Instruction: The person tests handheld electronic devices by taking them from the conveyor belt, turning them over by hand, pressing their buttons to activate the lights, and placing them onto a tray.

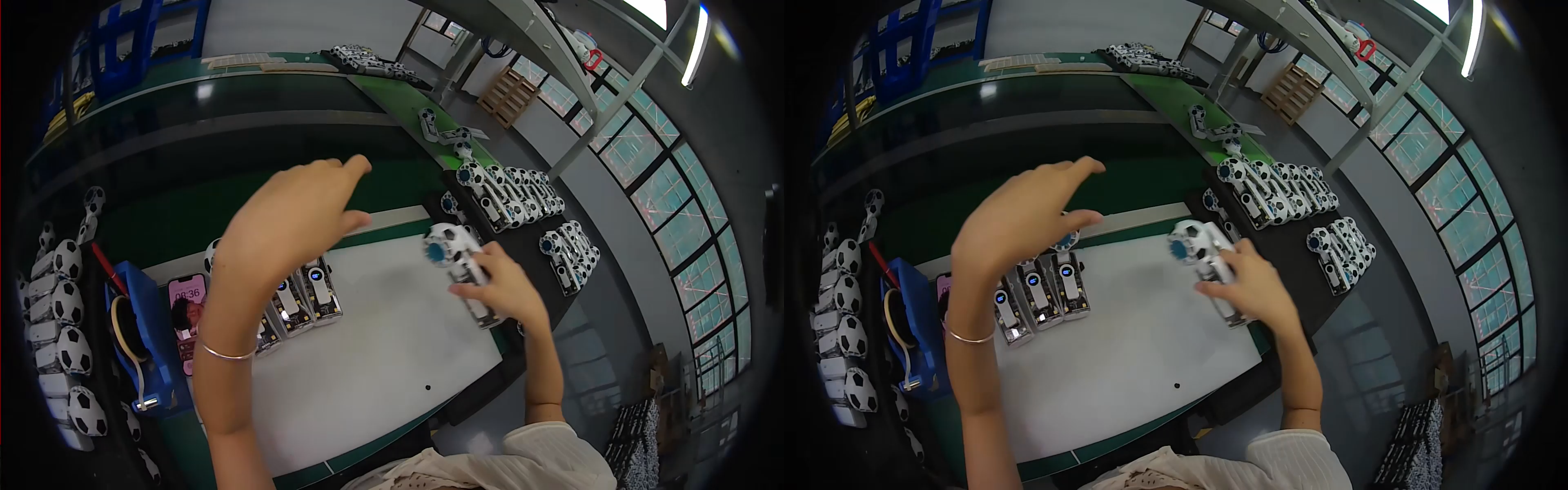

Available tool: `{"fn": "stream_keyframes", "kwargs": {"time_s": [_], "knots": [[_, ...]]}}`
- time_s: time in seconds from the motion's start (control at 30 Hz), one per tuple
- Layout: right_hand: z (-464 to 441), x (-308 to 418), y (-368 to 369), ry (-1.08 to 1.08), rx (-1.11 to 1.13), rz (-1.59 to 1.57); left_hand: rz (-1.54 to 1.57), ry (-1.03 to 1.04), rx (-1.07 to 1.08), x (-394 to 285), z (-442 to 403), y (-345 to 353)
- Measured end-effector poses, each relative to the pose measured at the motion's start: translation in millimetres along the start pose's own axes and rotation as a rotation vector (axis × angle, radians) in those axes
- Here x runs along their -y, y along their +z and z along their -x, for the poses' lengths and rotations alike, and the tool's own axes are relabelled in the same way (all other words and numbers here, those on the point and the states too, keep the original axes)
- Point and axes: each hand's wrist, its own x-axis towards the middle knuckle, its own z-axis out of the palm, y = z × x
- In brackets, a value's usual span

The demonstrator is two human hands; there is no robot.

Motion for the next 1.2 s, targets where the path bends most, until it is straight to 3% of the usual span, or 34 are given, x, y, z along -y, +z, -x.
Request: {"fn": "stream_keyframes", "kwargs": {"time_s": [0.07,0.1,0.17,0.27,0.3,0.37,0.4,0.43,0.63,0.77,0.83,0.97,1.03,1.07,1.2], "knots": [[5.1,-23.7,-39.9,0.156,-0.042,0.005,-0.022,-0.057,-0.006,7.3,7.6,-14.0],[-1.0,-62.4,-50.5,0.051,-0.100,0.047,-0.027,-0.113,-0.042,12.2,11.1,-17.8],[-5.4,-83.7,-80.0,0.151,-0.069,0.076,-0.044,-0.213,-0.097,19.2,17.2,-24.5],[-12.6,-167.2,-78.4,0.331,-0.071,-0.003,-0.087,-0.343,-0.125,26.0,24.6,-32.7],[-14.3,-210.4,-68.1,0.371,-0.133,0.151,-0.094,-0.405,-0.098,26.0,25.3,-37.6],[-4.5,-204.5,-67.2,0.498,0.044,-0.021,-0.090,-0.449,-0.096,32.5,25.6,-39.9],[6.3,-213.2,-50.7,0.149,-0.198,0.202,-0.087,-0.485,-0.086,35.7,27.0,-40.8],[11.7,-213.6,-46.0,0.144,-0.195,0.198,-0.092,-0.490,-0.086,37.2,28.6,-41.9],[36.7,-200.0,-42.8,0.435,-0.217,0.387,-0.101,-0.527,-0.092,40.7,34.6,-48.4],[53.9,-196.9,-31.6,0.423,-0.288,0.414,-0.097,-0.536,-0.109,48.9,36.3,-47.1],[64.4,-166.6,-28.8,0.308,-0.428,0.654,-0.090,-0.556,-0.121,55.8,35.3,-48.0],[61.5,-70.6,-38.7,0.105,-0.389,0.447,-0.131,-0.570,-0.139,73.5,32.5,-42.6],[46.7,-31.5,-40.8,-0.137,-0.223,0.352,-0.140,-0.570,-0.143,77.0,31.5,-39.1],[37.7,-14.9,-39.9,-0.140,-0.224,0.345,-0.189,-0.578,-0.143,77.9,31.3,-36.4],[-6.8,42.3,-29.1,-0.658,0.027,0.365,-0.137,-0.561,-0.133,62.6,35.0,-40.2]]}}
